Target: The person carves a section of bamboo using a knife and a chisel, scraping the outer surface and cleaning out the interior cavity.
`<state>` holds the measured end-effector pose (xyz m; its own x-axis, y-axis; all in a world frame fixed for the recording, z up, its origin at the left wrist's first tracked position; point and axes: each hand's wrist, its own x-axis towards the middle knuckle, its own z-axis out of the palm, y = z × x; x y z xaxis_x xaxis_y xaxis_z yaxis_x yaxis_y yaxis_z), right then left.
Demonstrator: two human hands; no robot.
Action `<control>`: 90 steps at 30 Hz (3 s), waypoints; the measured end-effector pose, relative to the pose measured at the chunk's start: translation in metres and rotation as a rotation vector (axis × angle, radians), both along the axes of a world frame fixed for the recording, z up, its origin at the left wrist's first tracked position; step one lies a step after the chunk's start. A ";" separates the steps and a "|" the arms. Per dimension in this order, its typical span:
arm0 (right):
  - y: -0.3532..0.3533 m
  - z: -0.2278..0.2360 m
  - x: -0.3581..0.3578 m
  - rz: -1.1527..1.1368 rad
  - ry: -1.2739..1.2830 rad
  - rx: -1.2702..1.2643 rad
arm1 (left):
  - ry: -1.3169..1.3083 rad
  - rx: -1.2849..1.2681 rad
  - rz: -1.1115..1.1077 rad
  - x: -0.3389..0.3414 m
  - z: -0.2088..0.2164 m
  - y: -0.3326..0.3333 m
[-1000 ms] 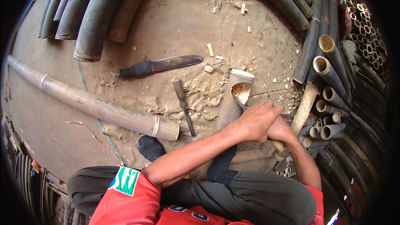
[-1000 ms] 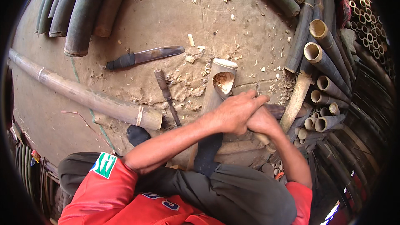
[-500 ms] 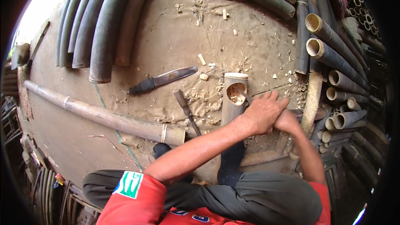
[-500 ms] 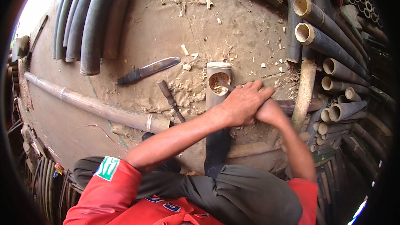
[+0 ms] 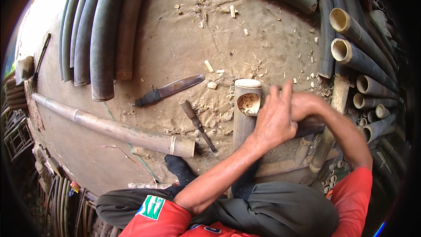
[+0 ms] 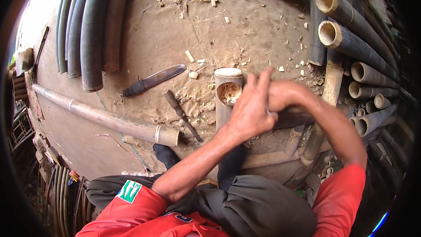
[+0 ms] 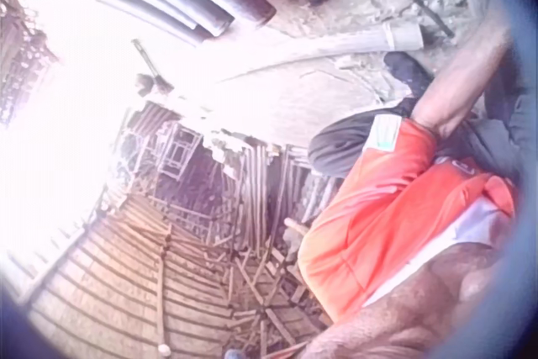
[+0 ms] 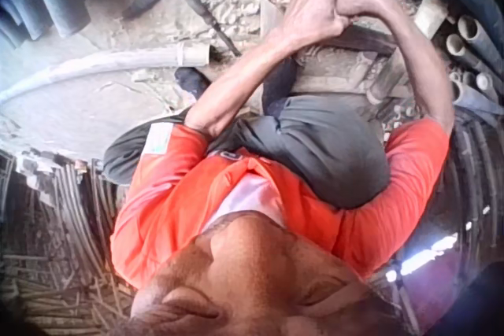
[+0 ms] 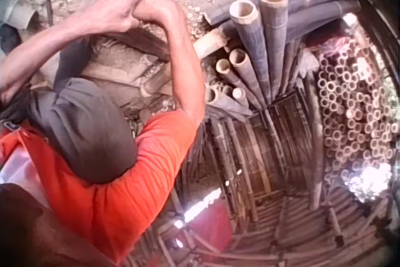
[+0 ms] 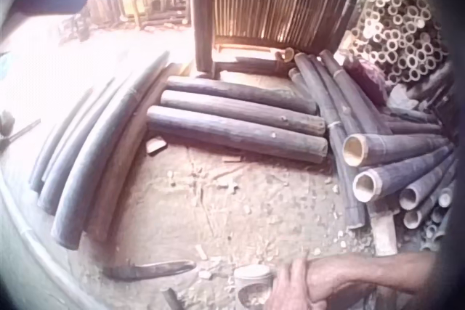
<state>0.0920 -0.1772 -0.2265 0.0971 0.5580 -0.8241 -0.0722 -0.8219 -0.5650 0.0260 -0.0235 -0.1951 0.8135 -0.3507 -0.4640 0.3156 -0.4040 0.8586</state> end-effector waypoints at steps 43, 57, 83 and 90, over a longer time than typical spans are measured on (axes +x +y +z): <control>-0.003 0.032 -0.041 -0.060 -0.180 0.020 | -0.132 -0.111 0.069 -0.037 0.000 0.002; 0.083 0.047 -0.180 -1.489 0.565 0.570 | 0.202 0.368 -0.200 -0.116 0.077 0.145; 0.061 0.046 -0.162 -1.202 0.231 0.295 | 0.396 0.178 0.117 -0.140 0.056 0.089; -0.001 0.046 -0.119 -1.195 -0.098 0.377 | 0.089 0.217 -0.368 -0.081 0.052 0.083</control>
